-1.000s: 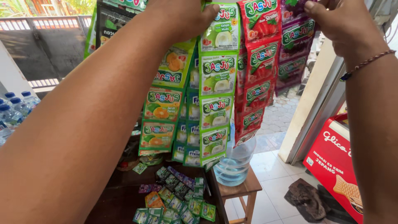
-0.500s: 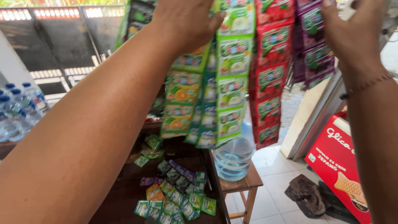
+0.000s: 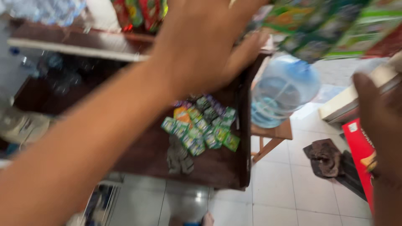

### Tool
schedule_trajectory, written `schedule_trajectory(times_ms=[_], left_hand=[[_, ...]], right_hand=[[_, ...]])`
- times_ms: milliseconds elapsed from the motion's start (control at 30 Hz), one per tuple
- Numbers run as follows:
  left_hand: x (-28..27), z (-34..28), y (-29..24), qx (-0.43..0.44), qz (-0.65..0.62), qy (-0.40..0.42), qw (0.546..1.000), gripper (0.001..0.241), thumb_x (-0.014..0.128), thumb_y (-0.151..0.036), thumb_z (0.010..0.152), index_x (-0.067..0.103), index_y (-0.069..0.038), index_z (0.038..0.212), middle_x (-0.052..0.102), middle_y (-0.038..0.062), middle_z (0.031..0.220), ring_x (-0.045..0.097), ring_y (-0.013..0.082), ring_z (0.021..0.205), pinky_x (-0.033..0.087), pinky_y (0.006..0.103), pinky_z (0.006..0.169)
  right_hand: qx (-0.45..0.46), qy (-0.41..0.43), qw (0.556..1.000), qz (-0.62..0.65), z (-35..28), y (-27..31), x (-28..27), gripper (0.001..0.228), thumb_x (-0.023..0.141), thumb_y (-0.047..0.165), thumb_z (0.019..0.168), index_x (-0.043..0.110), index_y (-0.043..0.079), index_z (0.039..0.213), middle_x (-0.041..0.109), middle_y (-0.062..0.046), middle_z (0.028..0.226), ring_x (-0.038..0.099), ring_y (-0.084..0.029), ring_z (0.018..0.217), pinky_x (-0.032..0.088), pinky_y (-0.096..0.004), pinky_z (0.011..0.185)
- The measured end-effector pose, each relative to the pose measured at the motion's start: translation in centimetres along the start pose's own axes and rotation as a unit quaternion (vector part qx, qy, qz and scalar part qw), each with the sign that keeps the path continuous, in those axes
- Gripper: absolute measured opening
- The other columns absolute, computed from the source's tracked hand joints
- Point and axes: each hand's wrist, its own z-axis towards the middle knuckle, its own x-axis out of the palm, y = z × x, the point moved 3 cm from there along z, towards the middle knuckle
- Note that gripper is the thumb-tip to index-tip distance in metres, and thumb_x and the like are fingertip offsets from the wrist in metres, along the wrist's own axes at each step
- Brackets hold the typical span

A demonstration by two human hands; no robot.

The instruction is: The person wipes small snack packets with a cloth and hangs them on a hanging display rack. The person repeatedly picks up packets, wipes them, and places them on the rack.

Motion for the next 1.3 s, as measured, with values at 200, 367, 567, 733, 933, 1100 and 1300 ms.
schedule_trajectory(times_ms=[200,367,567,733,933,1100,1300], left_hand=[[5.6,-15.3,0.3,-0.164,-0.018,0.003,0.986,0.057,0.062,-0.034,0.106,0.045,-0.014,0.156,0.029,0.021,0.168,0.022,0.0485,0.159,0.0,0.0806,0.121],[15.8,-32.0,-0.7,-0.328,-0.031,0.024,0.944,0.054,0.061,-0.028,0.1,0.046,-0.012,0.149,0.036,0.02,0.161,0.028,0.0462,0.154,0.004,0.0756,0.121],[24.2,-51.7,-6.4,-0.558,-0.082,0.127,0.816,0.057,0.061,-0.026,0.094,0.046,-0.014,0.147,0.033,0.016,0.159,0.031,0.0388,0.147,0.011,0.0751,0.112],[25.8,-61.6,-9.8,-0.612,-0.081,0.172,0.768,0.055,0.061,-0.027,0.095,0.047,-0.013,0.146,0.035,0.015,0.158,0.03,0.0396,0.148,0.016,0.0726,0.111],[26.0,-64.7,-7.5,-0.612,-0.093,0.131,0.774,0.056,0.069,-0.02,0.086,0.054,-0.01,0.139,0.04,0.019,0.152,0.036,0.0414,0.141,0.032,0.0566,0.11],[26.4,-62.4,-5.6,-0.618,-0.153,0.09,0.766,0.051,0.069,-0.013,0.088,0.056,-0.005,0.137,0.043,0.023,0.151,0.038,0.0445,0.139,0.033,0.0499,0.112],[27.8,-61.3,0.4,-0.607,-0.16,0.047,0.777,0.042,0.069,-0.012,0.09,0.062,-0.007,0.131,0.056,0.021,0.142,0.042,0.0441,0.138,0.036,0.0496,0.113]], right_hand=[[0.104,0.205,0.947,0.223,-7.4,-13.9,12.2,0.057,0.059,0.005,0.102,0.04,0.003,0.155,0.06,-0.01,0.138,0.064,-0.017,0.115,0.052,-0.028,0.089],[0.306,0.242,0.886,0.251,-17.0,-27.5,26.2,0.035,0.063,0.012,0.099,0.061,0.003,0.133,0.07,-0.013,0.116,0.068,-0.019,0.092,0.055,-0.033,0.075],[0.35,0.309,0.876,0.121,-28.3,-39.8,39.5,0.037,0.068,0.018,0.098,0.064,0.002,0.131,0.072,-0.01,0.108,0.065,-0.018,0.097,0.054,-0.033,0.085],[0.207,0.375,0.903,-0.039,-34.2,-45.9,48.1,0.041,0.074,0.015,0.089,0.066,0.007,0.128,0.073,-0.015,0.115,0.07,-0.03,0.102,0.057,-0.039,0.089],[0.053,0.312,0.948,-0.006,-36.0,-46.6,54.7,0.066,0.073,0.003,0.078,0.051,0.006,0.141,0.055,-0.027,0.135,0.057,-0.048,0.116,0.052,-0.05,0.093],[0.08,0.337,0.92,-0.184,-34.2,-46.0,54.9,0.06,0.077,0.007,0.077,0.057,0.007,0.133,0.062,-0.023,0.116,0.061,-0.045,0.103,0.051,-0.051,0.085],[0.048,0.269,0.961,-0.037,-24.8,-40.4,53.8,0.029,0.08,0.015,0.084,0.073,0.003,0.109,0.069,-0.02,0.1,0.067,-0.036,0.09,0.054,-0.042,0.08]])
